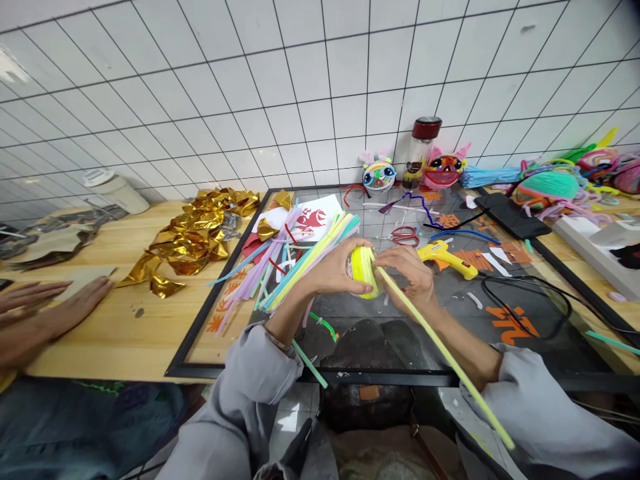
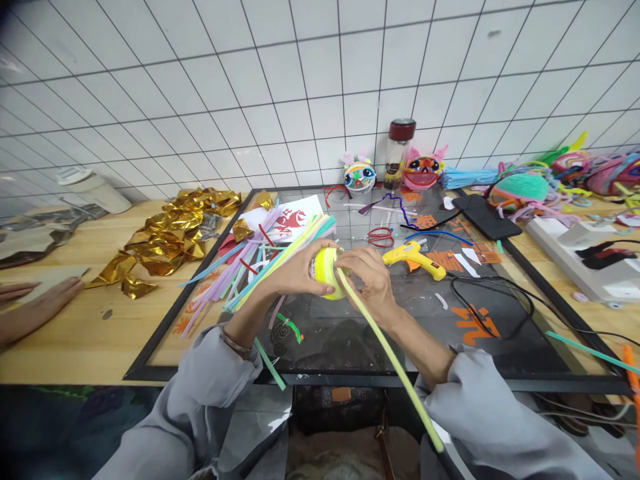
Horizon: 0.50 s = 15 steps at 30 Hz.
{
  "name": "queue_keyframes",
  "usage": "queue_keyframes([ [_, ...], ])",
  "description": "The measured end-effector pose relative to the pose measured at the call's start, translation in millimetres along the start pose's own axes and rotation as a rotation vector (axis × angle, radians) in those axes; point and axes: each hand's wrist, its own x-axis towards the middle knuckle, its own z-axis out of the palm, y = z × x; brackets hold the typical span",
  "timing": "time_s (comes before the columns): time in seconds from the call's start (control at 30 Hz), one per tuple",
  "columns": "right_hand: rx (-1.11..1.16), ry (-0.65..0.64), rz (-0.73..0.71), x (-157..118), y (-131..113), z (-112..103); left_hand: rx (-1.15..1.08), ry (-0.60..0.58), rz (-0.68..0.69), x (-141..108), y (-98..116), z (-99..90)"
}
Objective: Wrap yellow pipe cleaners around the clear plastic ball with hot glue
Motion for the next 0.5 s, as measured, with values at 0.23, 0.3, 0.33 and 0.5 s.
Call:
queue_keyframes([
  [0.23, 0.008, -0.041, 0.000, -2.9, 1.4, 0.0, -0.014, 0.000, 0.012, -0.7, 0.9, -0.9],
  [0.3, 0.010, -0.053, 0.007, -2.5, 0.6, -0.3, -0.009, 0.005, 0.017, -0.6, -1.1, -0.8],
  [0.33, 0.007, -0.059, 0.012, -2.1, 0.1, -0.4, -0.005, 0.007, 0.020, -0.4, -2.4, -0.6],
  [0.5, -0.009, -0.062, 0.018, -1.2, -0.8, 0.4, 0.003, 0.014, 0.031, 1.0, -6.4, 0.5],
])
